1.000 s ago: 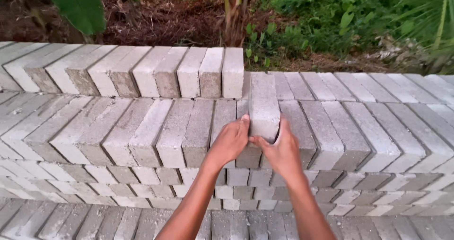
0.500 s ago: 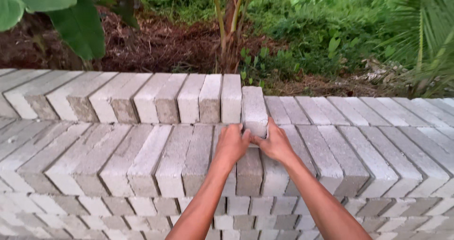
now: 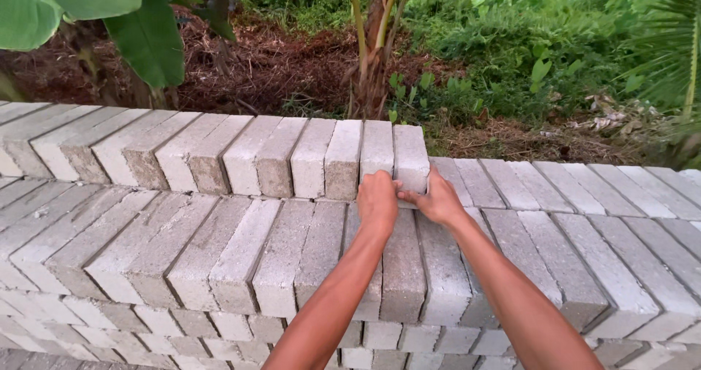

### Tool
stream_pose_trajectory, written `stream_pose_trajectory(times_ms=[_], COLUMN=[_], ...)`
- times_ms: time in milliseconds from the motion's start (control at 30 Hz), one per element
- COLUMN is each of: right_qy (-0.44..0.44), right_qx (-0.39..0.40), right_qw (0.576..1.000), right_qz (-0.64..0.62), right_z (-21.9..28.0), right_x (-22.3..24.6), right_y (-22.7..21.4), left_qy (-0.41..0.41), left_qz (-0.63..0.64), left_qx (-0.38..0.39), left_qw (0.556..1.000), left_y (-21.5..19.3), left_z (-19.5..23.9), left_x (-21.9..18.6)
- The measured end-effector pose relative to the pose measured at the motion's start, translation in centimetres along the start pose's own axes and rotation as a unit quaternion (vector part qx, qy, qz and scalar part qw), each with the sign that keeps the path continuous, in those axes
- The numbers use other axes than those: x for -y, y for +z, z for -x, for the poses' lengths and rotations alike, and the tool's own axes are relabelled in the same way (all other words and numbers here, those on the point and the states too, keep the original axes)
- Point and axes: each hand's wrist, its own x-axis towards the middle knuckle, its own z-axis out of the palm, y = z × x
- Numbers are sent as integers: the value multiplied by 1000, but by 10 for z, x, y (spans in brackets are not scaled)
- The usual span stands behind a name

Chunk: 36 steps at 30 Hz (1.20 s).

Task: The person picks up a concrete brick from a pile by hand and places it onto a horizontal row of a low brick wall, repeating this action for multiple bricks.

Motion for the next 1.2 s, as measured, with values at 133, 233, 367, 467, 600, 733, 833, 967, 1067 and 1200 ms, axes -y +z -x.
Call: stream_pose_trajectory(times_ms=[133, 233, 367, 467, 600, 733, 833, 967, 1067, 1200], right_qy=[7, 9, 16, 31, -27, -108, -164, -161, -150, -170], right_qx=[1, 0, -13, -26, -50, 21, 89, 209, 280, 303], right_qw=[1000, 1000, 1000, 999, 973, 945, 918, 865, 842, 834], right_qz=[-1, 4, -3, -1, -223, -309, -350, -427, -437, -429], right_z=[-13, -21, -21, 4, 79, 149, 196, 251, 296, 338], right_x=[-8, -13, -27, -17, -2, 39, 73, 122, 167, 229], right_y=[6, 10, 17, 11, 17, 58, 111, 221, 300, 415], left_qy=[-7, -10, -8, 17, 65, 18, -11, -88, -152, -195], left_qz=[-1, -30, -28, 21, 52, 91, 109, 107, 89, 53], left_qx=[0, -5, -19, -31, -47, -123, -211, -281, -321, -347], left_qw=[1000, 999, 999, 999, 995, 988, 971, 950, 931, 916], left_y=[8, 15, 14, -9, -40, -77, -119, -186, -235, -308], left_z=[-12, -16, -10, 16, 68, 147, 207, 276, 326, 379], left_x=[5, 6, 9, 13, 40, 78, 117, 189, 255, 357])
